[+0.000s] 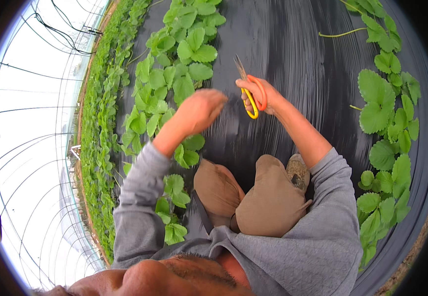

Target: The person kneels in a greenhouse and uses yellow-handled scissors to trim strawberry plants. They cut runners and leaves, then move along the row to continue trimming additional plants.

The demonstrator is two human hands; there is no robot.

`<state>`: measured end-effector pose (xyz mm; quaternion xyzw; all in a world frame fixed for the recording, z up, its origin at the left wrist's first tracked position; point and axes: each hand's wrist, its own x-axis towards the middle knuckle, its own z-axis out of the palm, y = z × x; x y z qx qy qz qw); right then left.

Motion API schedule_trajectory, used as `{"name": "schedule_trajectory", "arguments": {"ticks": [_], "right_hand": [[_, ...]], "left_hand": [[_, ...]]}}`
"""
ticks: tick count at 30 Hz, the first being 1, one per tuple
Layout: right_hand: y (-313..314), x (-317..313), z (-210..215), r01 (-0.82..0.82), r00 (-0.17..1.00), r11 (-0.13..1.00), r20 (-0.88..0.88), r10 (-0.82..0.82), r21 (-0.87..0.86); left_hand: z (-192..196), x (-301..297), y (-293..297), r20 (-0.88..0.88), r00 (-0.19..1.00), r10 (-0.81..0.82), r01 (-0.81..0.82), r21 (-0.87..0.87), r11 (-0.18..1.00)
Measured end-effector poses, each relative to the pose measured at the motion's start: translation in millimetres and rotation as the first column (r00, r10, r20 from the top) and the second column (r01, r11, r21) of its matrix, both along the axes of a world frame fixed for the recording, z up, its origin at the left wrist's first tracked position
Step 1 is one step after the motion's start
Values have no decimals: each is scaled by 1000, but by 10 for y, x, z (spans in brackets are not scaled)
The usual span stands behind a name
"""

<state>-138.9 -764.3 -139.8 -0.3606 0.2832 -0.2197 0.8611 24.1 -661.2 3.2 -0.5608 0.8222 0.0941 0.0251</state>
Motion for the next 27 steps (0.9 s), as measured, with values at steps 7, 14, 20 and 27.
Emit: {"name": "schedule_trajectory", "arguments": {"ticks": [7, 14, 20, 27], "right_hand": [[149, 163, -195, -120, 990, 993, 68, 120, -7], [93, 603, -111, -224, 967, 972, 110, 231, -72], [-29, 808, -126, -216, 963, 971, 145, 229, -102], [-84, 777, -241, -315, 937, 947, 134, 322, -72]], "left_hand": [[-495, 1102, -756, 494, 831, 255, -189, -180, 965], [-473, 1336, -643, 160, 830, 535, -513, -159, 843], [-471, 1158, -733, 270, 801, 535, -520, -131, 844], [-642, 1193, -817, 192, 804, 564, -537, -176, 825]]}}
